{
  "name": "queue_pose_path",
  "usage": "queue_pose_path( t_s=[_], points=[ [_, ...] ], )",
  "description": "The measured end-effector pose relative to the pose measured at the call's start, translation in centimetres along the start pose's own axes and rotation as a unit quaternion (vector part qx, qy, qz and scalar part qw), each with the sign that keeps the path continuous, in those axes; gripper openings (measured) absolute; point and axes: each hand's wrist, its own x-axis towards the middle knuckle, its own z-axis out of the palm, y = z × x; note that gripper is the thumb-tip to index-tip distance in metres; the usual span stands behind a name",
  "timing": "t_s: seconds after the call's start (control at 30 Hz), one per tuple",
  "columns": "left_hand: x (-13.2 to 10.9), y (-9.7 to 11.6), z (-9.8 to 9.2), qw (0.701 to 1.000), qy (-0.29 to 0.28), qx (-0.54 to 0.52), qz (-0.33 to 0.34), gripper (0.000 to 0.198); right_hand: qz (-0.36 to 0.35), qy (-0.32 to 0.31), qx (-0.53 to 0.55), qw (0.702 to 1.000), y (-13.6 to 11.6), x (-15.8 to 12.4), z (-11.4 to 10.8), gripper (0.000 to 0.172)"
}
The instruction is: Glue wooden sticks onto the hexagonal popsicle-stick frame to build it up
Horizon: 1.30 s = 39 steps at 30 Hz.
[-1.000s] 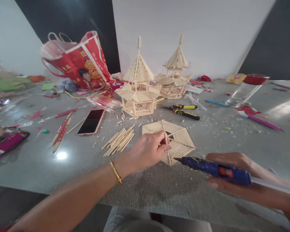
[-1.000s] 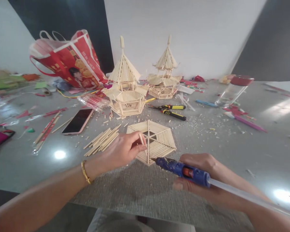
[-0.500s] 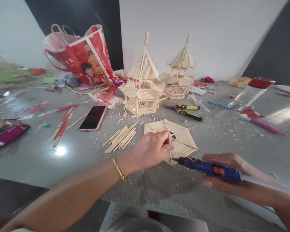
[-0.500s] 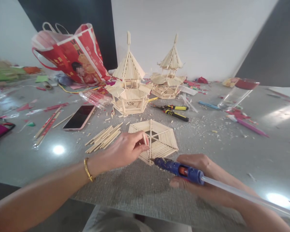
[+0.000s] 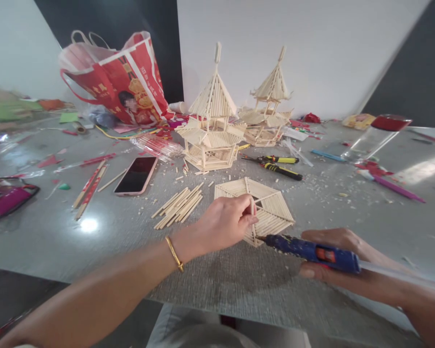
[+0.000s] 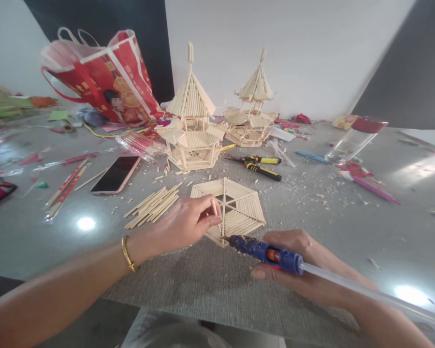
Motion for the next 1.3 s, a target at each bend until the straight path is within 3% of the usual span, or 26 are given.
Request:
queue_pose_path(
  t_s=[1.3],
  points=[
    [-0.08,0.13,-0.11,1.0,0.004,-0.003,0.005,0.006,0.007,-0.014,-0.01,1.0,0.12,-0.27,-0.08,0.031]
  ],
)
